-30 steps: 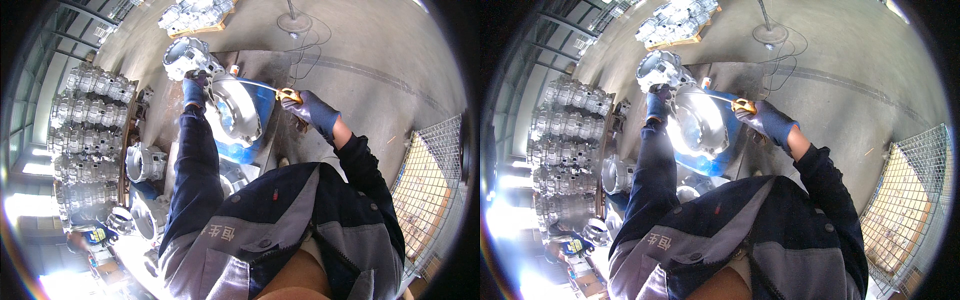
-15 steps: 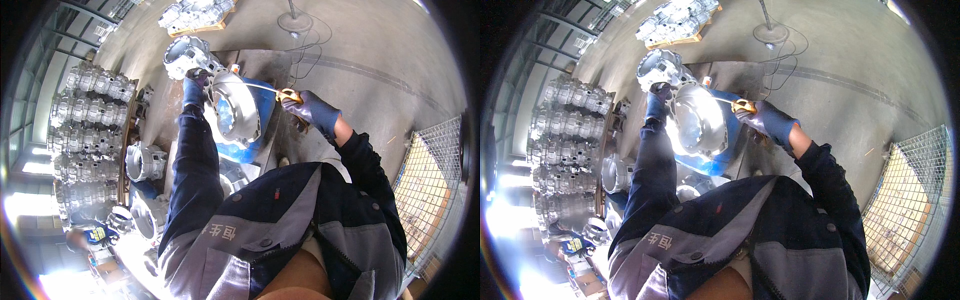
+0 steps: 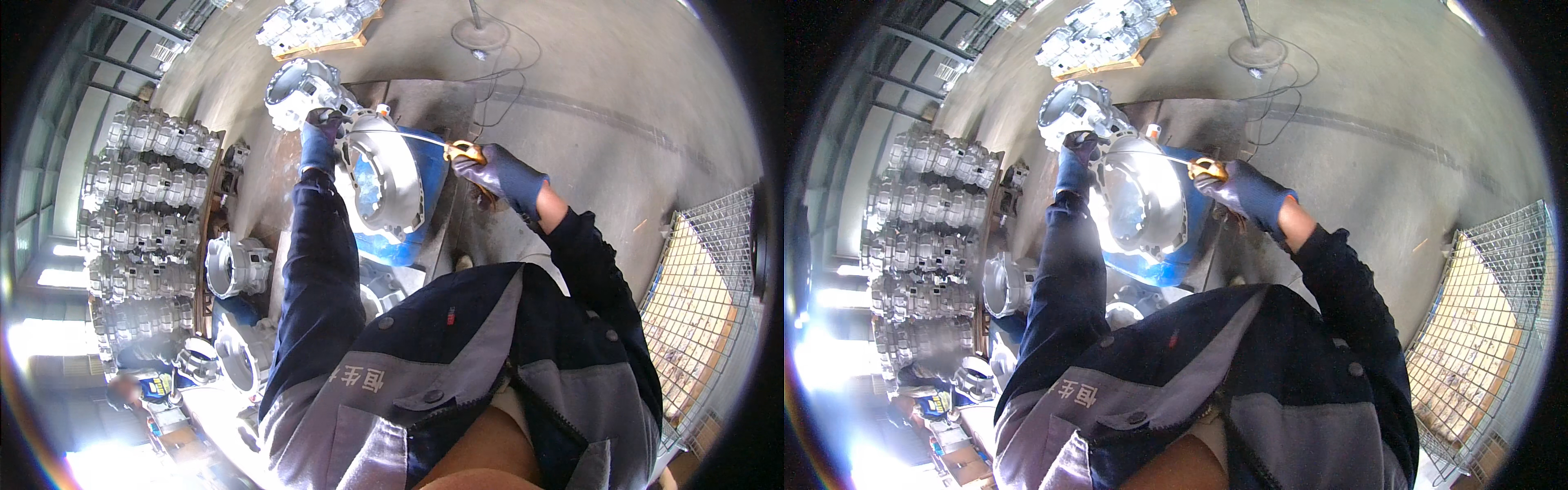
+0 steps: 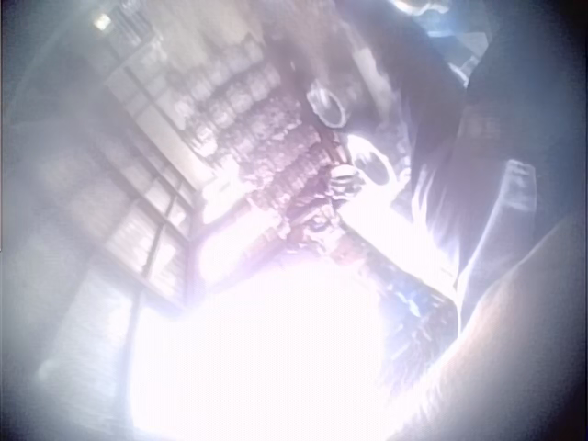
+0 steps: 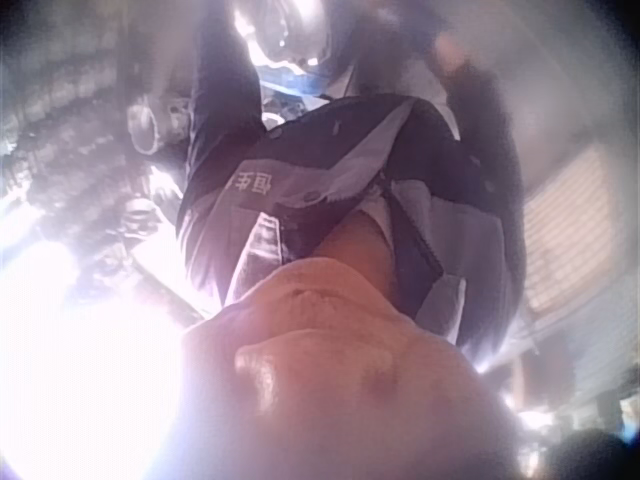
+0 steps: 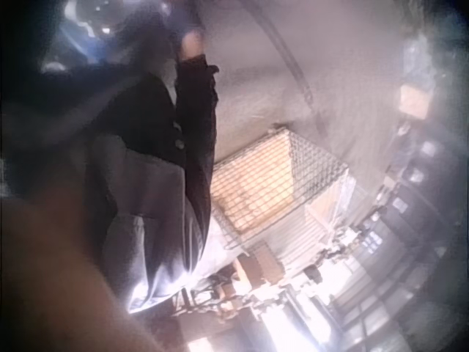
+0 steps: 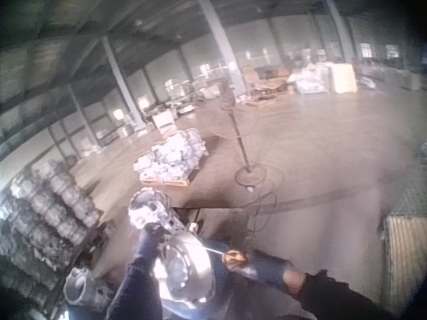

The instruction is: The person uses a handheld spray nozzle to clean the interior and exterior surfaces of several large metal parts placed on a blue barrel. They rotate and reposition each part to reach different areas, then set the cleaned parts aside on the floor or nearby surfaces.

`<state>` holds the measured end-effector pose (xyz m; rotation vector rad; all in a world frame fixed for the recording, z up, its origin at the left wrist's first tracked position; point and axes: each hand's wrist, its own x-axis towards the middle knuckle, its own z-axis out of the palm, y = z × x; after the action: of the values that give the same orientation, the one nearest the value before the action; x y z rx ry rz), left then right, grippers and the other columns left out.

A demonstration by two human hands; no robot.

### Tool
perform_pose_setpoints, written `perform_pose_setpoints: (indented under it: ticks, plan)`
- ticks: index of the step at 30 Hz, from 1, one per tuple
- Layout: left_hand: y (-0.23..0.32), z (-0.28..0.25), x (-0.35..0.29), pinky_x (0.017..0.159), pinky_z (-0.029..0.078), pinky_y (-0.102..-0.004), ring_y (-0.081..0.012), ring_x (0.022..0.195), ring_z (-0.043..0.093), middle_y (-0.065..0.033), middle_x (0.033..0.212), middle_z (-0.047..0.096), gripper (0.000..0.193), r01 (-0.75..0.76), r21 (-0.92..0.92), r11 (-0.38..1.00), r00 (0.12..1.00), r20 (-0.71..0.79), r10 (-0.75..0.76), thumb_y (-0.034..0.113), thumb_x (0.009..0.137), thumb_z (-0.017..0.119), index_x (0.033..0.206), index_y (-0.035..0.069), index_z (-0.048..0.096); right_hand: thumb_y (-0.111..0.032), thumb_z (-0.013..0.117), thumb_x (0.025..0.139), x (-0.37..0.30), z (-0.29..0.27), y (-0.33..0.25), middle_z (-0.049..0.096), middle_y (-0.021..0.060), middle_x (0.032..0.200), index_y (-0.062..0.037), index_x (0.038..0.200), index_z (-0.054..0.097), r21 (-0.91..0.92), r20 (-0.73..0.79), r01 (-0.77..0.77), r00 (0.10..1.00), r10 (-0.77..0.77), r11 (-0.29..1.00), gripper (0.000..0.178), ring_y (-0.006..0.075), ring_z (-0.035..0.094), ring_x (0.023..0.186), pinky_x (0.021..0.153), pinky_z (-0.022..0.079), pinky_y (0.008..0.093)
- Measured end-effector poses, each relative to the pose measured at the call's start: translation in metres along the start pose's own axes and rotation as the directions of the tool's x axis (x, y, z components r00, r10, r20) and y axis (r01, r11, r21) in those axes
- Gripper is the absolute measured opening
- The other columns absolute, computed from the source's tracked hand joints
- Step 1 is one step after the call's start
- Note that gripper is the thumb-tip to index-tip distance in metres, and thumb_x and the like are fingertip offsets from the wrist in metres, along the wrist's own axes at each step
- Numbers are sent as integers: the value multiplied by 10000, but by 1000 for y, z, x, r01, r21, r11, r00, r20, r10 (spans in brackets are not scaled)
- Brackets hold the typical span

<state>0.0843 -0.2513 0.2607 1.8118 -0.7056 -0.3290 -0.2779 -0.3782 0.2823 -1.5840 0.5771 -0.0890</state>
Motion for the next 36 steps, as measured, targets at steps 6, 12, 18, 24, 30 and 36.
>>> perform_pose_setpoints:
  ticks: [6,12,18,24,30,36]
  plan:
    - [-21,-7,14,555,459,-317,-134,606,565,-35,728,648,287,-19,-48,999,999,29,20,179,809,766,1036,62,635,-372,632,970,1,-5,-10,601,4,736,-21,1108,642,-35,-116,-51,992,47,998,377,74,553,629,584,497,254]
    - [-19,-6,11,550,470,-314,-135,600,584,-46,748,676,260,-54,51,997,998,30,53,159,841,756,1040,50,630,-421,585,974,26,3,3,627,60,650,-57,1099,648,-34,-45,52,998,-54,998,389,136,574,459,438,477,296]
    - [-3,-2,1,576,405,-272,-108,665,517,29,750,571,210,-18,36,999,998,66,16,204,869,707,1040,107,630,-298,616,979,47,-12,30,583,-34,751,-56,1178,642,-41,-110,54,992,-59,998,314,59,543,620,571,465,247]
    - [0,-2,-3,572,419,-278,-112,684,531,24,785,586,222,120,43,992,991,50,-122,205,865,712,1061,131,639,-318,594,982,49,-7,26,587,6,752,-30,1112,651,-98,-31,195,980,-199,976,321,90,511,661,626,463,291]
    - [-14,-2,9,574,430,-300,-122,700,545,13,820,607,249,-59,-1,998,996,66,59,203,853,738,1071,129,642,-306,602,975,58,-6,30,634,22,810,-26,1130,646,-36,-188,64,980,-69,997,323,116,560,729,717,495,299]
    - [-8,-1,7,513,425,-305,-135,599,539,-26,719,620,260,-4,37,999,998,61,2,179,863,745,1058,72,610,-347,577,988,49,-8,29,562,0,645,-72,1192,615,-46,-132,-3,991,-3,999,344,104,529,485,473,457,282]
